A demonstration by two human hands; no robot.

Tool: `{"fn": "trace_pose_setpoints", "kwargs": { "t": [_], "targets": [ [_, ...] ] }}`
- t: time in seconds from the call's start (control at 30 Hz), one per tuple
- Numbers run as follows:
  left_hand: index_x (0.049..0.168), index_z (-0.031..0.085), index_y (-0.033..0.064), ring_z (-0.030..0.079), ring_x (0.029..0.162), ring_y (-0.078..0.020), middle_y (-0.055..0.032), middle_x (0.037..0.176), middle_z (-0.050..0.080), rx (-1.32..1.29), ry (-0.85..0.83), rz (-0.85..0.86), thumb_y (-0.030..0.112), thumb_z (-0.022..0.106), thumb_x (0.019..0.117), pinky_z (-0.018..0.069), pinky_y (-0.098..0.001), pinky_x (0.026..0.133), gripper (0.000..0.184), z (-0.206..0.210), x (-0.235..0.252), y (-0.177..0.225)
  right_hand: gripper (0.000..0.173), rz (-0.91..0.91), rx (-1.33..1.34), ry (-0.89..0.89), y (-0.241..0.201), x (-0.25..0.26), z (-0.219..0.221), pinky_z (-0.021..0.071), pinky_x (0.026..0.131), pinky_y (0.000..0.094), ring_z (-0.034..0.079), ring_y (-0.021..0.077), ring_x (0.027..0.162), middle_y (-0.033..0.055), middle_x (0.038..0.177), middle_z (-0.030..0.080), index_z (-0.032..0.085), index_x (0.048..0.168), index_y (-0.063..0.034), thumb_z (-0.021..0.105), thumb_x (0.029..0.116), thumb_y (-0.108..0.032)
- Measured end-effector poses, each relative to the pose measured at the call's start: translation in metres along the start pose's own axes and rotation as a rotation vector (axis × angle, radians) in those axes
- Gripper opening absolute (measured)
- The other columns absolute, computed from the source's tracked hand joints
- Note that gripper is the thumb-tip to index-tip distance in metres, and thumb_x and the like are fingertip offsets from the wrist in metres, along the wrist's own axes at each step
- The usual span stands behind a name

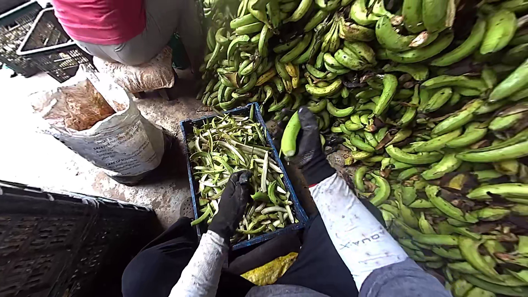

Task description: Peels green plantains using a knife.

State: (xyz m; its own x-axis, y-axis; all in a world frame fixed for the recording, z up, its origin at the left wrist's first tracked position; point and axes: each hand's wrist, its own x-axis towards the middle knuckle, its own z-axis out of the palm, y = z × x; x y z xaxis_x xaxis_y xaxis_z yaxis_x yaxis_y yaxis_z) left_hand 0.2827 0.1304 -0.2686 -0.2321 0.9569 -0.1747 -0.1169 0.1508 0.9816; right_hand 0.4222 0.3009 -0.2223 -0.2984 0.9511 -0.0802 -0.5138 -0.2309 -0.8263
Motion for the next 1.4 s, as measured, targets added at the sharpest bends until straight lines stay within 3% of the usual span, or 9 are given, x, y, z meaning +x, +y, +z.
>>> {"fn": "trace_pose_setpoints", "kwargs": {
  "t": [0.1,0.27,0.4,0.53,0.8,0.93,1.2,1.3,1.4],
  "targets": [
    [0.127,0.058,0.0043,0.055,0.062,-0.0068,0.0034,0.077,0.058,0.048,-0.078,0.105,0.038,0.041,0.1078,0.0506,-0.0244,0.057,0.043,0.015,-0.006,-0.001,0.043,-0.006,-0.012,0.053,0.007,0.001,0.003,0.0601,0.063,0.0349,0.067,0.016,0.068,0.0027,0.081,0.066,0.057,0.125,-0.0139,0.028,0.1084,-0.041],
    [0.126,0.062,0.0065,0.053,0.06,-0.0063,0.004,0.076,0.059,0.162,-0.115,0.172,0.037,0.041,0.1077,0.0482,-0.0253,0.053,0.041,0.026,-0.013,-0.002,0.038,-0.047,-0.016,0.158,0.01,0.001,0.007,0.0597,0.069,0.0389,0.068,0.0204,0.078,0.0083,0.101,0.067,0.057,0.124,-0.0102,0.031,0.1088,-0.034],
    [0.126,0.063,0.0068,0.054,0.06,-0.0053,0.0042,0.077,0.06,0.259,-0.085,0.193,0.038,0.042,0.1075,0.0493,-0.0252,0.055,0.042,0.026,-0.012,-0.002,0.043,-0.154,-0.087,0.196,0.018,0.003,0.004,0.0595,0.061,0.0407,0.067,0.0235,0.073,0.012,0.103,0.066,0.041,0.148,-0.0149,0.038,0.1066,-0.028],
    [0.124,0.063,0.0057,0.056,0.063,-0.0047,0.0042,0.08,0.062,0.324,-0.084,0.27,0.04,0.042,0.1071,0.0506,-0.0262,0.059,0.043,0.026,-0.012,-0.006,0.022,-0.151,0.038,0.253,0.02,0.0,0.01,0.0582,0.056,0.0357,0.062,0.0167,0.062,0.0043,0.083,0.06,0.05,0.121,-0.0132,0.041,0.1044,-0.024],
    [0.124,0.064,0.0089,0.055,0.064,-0.0055,0.0042,0.079,0.06,0.428,-0.08,0.207,0.041,0.04,0.1066,0.0504,-0.0278,0.06,0.044,0.022,-0.009,-0.007,0.022,-0.103,0.035,0.314,0.023,-0.001,0.01,0.0569,0.055,0.0379,0.059,0.0183,0.06,0.005,0.081,0.057,0.05,0.118,-0.0115,0.04,0.1054,-0.026],
    [0.123,0.065,0.0107,0.058,0.068,-0.0063,0.0034,0.083,0.063,0.481,-0.07,0.191,0.043,0.037,0.1064,0.052,-0.0302,0.064,0.045,0.018,-0.003,-0.009,0.032,0.008,-0.077,0.176,0.03,-0.02,0.007,0.0573,0.06,0.0372,0.061,0.0154,0.065,0.0006,0.085,0.06,0.054,0.125,-0.0212,0.036,0.1068,-0.04],
    [0.127,0.061,0.0035,0.062,0.076,-0.0115,-0.0042,0.089,0.066,0.458,-0.02,0.089,0.037,0.035,0.1064,0.0543,-0.0352,0.073,0.047,-0.006,0.014,-0.014,0.064,0.171,-0.238,-0.112,0.05,-0.054,0.017,0.0528,0.056,0.0294,0.059,0.0099,0.06,-0.0001,0.072,0.062,0.063,0.112,-0.0181,0.014,0.1062,-0.058],
    [0.127,0.061,0.0037,0.065,0.083,-0.0156,-0.0084,0.093,0.067,0.526,-0.005,0.029,0.034,0.033,0.1065,0.0545,-0.0402,0.079,0.046,-0.017,0.016,-0.004,0.062,0.172,-0.323,-0.225,0.051,-0.058,0.018,0.0541,0.063,0.0277,0.065,0.0096,0.07,0.002,0.083,0.07,0.064,0.117,-0.0172,0.014,0.1076,-0.054],
    [0.127,0.063,0.0105,0.068,0.091,-0.0306,-0.0147,0.095,0.07,0.781,0.014,-0.026,0.039,0.039,0.1085,0.0524,-0.0586,0.082,0.041,-0.034,0.016,0.023,0.059,0.218,-0.379,-0.402,0.05,-0.05,0.013,0.0566,0.072,0.033,0.068,0.0129,0.087,0.0041,0.113,0.072,0.053,0.141,-0.0236,0.021,0.1069,-0.058]
  ]
}}
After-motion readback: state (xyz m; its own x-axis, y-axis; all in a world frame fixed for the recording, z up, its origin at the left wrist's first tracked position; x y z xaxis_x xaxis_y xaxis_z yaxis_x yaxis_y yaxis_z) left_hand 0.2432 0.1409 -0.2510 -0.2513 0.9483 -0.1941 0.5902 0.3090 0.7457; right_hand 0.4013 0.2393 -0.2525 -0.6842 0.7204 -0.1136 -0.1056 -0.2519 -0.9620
